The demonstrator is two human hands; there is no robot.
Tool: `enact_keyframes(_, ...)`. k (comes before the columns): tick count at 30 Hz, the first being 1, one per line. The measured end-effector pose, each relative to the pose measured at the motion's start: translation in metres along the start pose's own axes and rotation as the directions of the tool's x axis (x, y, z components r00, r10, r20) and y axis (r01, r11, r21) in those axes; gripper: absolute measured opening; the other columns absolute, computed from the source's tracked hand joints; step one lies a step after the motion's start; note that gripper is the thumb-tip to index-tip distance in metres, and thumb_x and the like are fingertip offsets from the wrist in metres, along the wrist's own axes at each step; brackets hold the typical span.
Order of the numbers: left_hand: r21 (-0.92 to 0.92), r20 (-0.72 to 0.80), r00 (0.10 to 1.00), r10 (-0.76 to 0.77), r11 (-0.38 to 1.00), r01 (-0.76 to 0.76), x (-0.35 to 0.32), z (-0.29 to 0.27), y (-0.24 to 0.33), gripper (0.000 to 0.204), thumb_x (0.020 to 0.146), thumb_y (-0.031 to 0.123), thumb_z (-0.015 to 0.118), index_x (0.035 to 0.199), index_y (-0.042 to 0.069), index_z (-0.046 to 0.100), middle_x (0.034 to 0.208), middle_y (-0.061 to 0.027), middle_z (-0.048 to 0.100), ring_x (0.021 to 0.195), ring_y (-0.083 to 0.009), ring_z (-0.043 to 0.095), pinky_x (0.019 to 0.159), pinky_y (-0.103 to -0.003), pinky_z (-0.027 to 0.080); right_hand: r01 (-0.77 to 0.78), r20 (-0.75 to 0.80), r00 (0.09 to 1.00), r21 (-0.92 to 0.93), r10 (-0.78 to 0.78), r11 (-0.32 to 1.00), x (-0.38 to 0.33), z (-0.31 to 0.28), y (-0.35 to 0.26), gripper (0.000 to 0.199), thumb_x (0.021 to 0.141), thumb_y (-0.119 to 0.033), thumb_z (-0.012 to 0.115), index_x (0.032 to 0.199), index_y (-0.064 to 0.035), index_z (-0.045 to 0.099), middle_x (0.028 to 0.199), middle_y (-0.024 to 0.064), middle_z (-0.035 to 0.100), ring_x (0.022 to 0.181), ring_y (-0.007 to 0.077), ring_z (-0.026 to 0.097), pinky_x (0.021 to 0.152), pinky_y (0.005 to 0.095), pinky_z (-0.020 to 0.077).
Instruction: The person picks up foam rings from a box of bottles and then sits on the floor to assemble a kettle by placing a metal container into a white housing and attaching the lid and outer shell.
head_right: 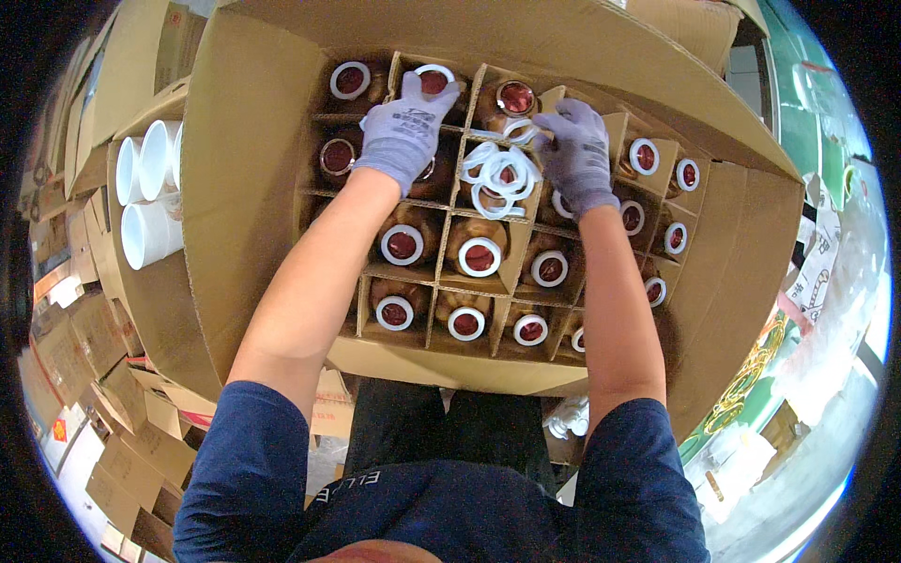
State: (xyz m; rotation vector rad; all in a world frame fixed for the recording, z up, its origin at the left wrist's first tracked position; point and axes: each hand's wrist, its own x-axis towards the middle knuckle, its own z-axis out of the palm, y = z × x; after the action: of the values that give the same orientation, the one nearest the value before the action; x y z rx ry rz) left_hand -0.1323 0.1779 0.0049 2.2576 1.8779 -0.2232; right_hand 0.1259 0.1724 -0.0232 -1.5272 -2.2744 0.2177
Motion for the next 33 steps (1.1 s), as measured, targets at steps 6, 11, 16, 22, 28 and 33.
enact_keyframes(6, -0.67, -0.269, 0.962, 0.037, 0.711, -0.215, -0.042, -0.021, 0.029, 0.054, 0.078, 0.011, 0.067, 0.131, 0.005, 0.058, 0.13, -0.0203, 0.058, 0.114, -0.0369, 0.061, 0.101, -0.04, 0.049, -0.26, 0.106, 0.944, -0.344, 0.312, 0.902, 0.015, 0.018, -0.018, 0.03, 0.078, -0.033, 0.076, 0.106, -0.0224, 0.076, 0.146, 0.0148, 0.045, 0.139, 0.0382, 0.033, 0.114, 0.0545, 0.0256)
enact_keyframes(11, -0.5, 0.071, 0.995, 0.067, 0.866, -0.022, -0.046, 0.01, 0.074, 0.089, 0.071, 0.033, 0.08, 0.146, 0.005, 0.04, 0.147, -0.0236, 0.043, 0.125, -0.0377, 0.055, 0.104, -0.041, 0.048, -0.253, 0.214, 0.919, -0.329, 0.332, 0.91, 0.023, 0.014, -0.016, 0.026, 0.076, -0.031, 0.077, 0.1, -0.0212, 0.078, 0.148, 0.0161, 0.042, 0.141, 0.0386, 0.031, 0.116, 0.0544, 0.0212)
enact_keyframes(16, -0.282, 0.234, 0.962, 0.138, 0.957, -0.069, -0.014, -0.013, 0.087, 0.084, 0.077, 0.048, 0.073, 0.143, 0.004, 0.045, 0.146, -0.0214, 0.048, 0.13, -0.0341, 0.053, 0.106, -0.041, 0.046, -0.285, 0.12, 0.919, -0.458, 0.376, 0.842, 0.033, 0.038, -0.004, 0.029, 0.075, -0.025, 0.073, 0.101, -0.0126, 0.077, 0.139, 0.0154, 0.05, 0.134, 0.037, 0.04, 0.114, 0.0538, 0.0254)
enact_keyframes(22, -0.182, 0.21, 0.973, 0.091, 0.982, -0.052, -0.027, -0.025, 0.099, 0.086, 0.075, 0.055, 0.074, 0.14, 0.004, 0.047, 0.128, -0.0184, 0.055, 0.112, -0.0322, 0.063, 0.096, -0.045, 0.051, -0.306, -0.37, 0.859, 0.183, 0.354, 0.934, -0.011, 0.002, -0.009, 0.013, 0.073, -0.013, 0.073, 0.079, -0.0074, 0.062, 0.108, 0.0164, 0.067, 0.099, 0.0371, 0.064, 0.083, 0.0442, 0.0534)
enact_keyframes(28, -0.037, -0.063, 0.99, -0.122, 0.992, 0.12, -0.044, 0.024, 0.124, 0.092, 0.067, 0.042, 0.085, 0.14, 0.006, 0.044, 0.134, -0.0184, 0.05, 0.1, -0.0314, 0.064, 0.08, -0.045, 0.052, -0.261, -0.394, 0.892, -0.049, 0.221, 0.964, 0.03, 0.006, -0.028, 0.008, 0.08, -0.015, 0.068, 0.083, -0.0111, 0.063, 0.086, 0.0078, 0.064, 0.084, 0.0327, 0.064, 0.076, 0.0465, 0.0504)
enact_keyframes(33, -0.199, -0.189, 0.982, -0.008, 0.979, -0.03, -0.05, 0.025, 0.116, 0.064, 0.069, 0.026, 0.081, 0.127, 0.015, 0.055, 0.13, -0.0183, 0.054, 0.099, -0.0338, 0.064, 0.081, -0.045, 0.052, 0.024, -0.091, 0.995, -0.158, -0.039, 0.987, 0.041, 0.031, -0.013, 0.015, 0.079, -0.014, 0.066, 0.095, -0.014, 0.065, 0.098, 0.008, 0.069, 0.096, 0.0313, 0.065, 0.098, 0.0458, 0.0423)
